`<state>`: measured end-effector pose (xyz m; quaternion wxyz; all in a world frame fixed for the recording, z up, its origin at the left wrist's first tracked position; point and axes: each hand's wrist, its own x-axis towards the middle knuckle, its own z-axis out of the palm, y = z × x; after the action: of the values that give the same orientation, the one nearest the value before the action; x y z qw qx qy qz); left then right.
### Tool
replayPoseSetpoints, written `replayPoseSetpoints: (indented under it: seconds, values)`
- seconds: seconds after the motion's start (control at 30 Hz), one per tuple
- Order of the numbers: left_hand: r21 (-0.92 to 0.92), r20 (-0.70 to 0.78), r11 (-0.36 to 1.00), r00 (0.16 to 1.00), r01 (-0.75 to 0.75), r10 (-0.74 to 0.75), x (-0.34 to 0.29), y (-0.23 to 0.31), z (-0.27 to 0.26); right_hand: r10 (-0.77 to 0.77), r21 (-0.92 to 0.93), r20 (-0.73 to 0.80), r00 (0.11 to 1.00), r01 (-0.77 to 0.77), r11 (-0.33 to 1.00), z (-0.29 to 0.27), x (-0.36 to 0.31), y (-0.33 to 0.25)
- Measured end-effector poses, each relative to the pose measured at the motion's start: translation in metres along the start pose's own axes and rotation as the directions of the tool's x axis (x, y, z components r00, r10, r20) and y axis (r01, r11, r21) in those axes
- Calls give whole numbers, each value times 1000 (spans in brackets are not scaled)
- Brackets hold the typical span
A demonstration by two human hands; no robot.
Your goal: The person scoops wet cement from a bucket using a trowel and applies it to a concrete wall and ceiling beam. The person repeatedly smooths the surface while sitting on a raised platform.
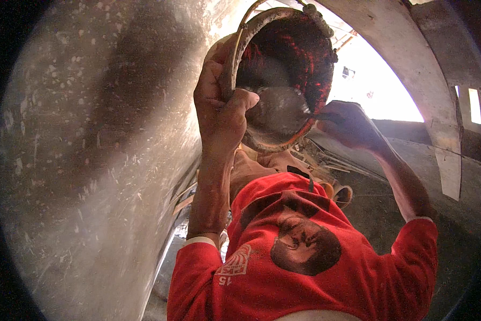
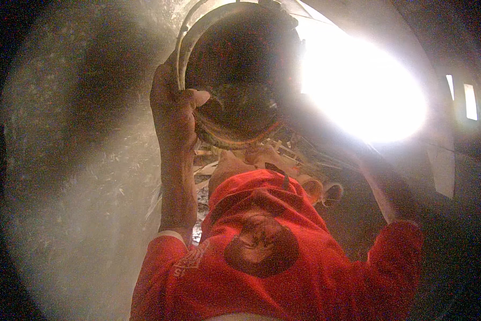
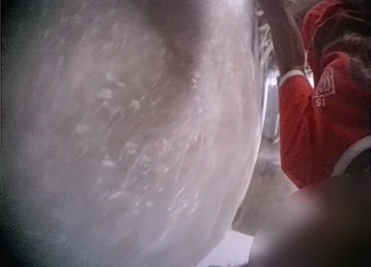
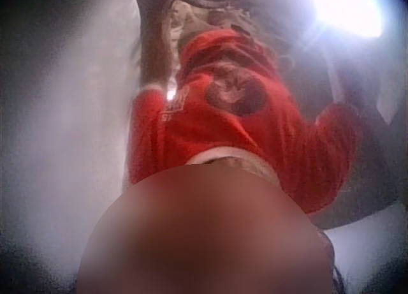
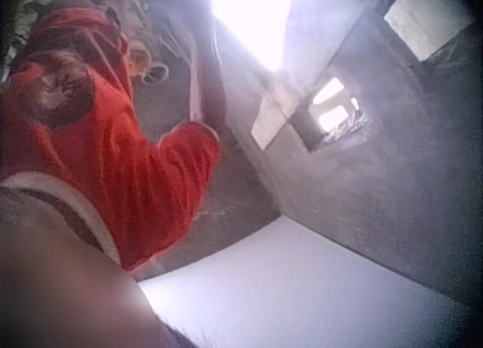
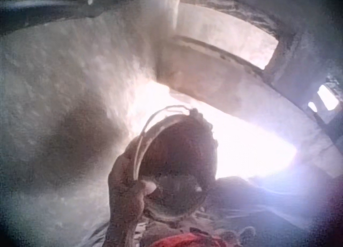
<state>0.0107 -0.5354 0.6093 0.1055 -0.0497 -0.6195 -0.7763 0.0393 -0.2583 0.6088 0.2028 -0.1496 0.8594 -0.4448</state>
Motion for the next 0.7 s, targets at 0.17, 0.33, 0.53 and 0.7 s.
replayPoseSetpoints:
  seconds: [0.17, 0.33, 0.53, 0.7]
  values:
    - [-109, 13, 992, 998, 64, -63, 4, 11, -10, -411, -694, -174, 895, 185, 696, -12, -17, 21]
    - [43, 33, 997, 997, -72, 70, 2, 9, -18, -318, -677, -203, 926, 102, 729, -3, -9, -28]
    - [134, 47, 990, 998, -51, 45, -5, 8, -20, -16, -927, -4, 1000, 2, 374, 1, -6, -87]
    - [187, -4, 976, 994, -109, 112, -8, 6, -3, -82, -922, 4, 997, 36, 387, -35, -9, -68]
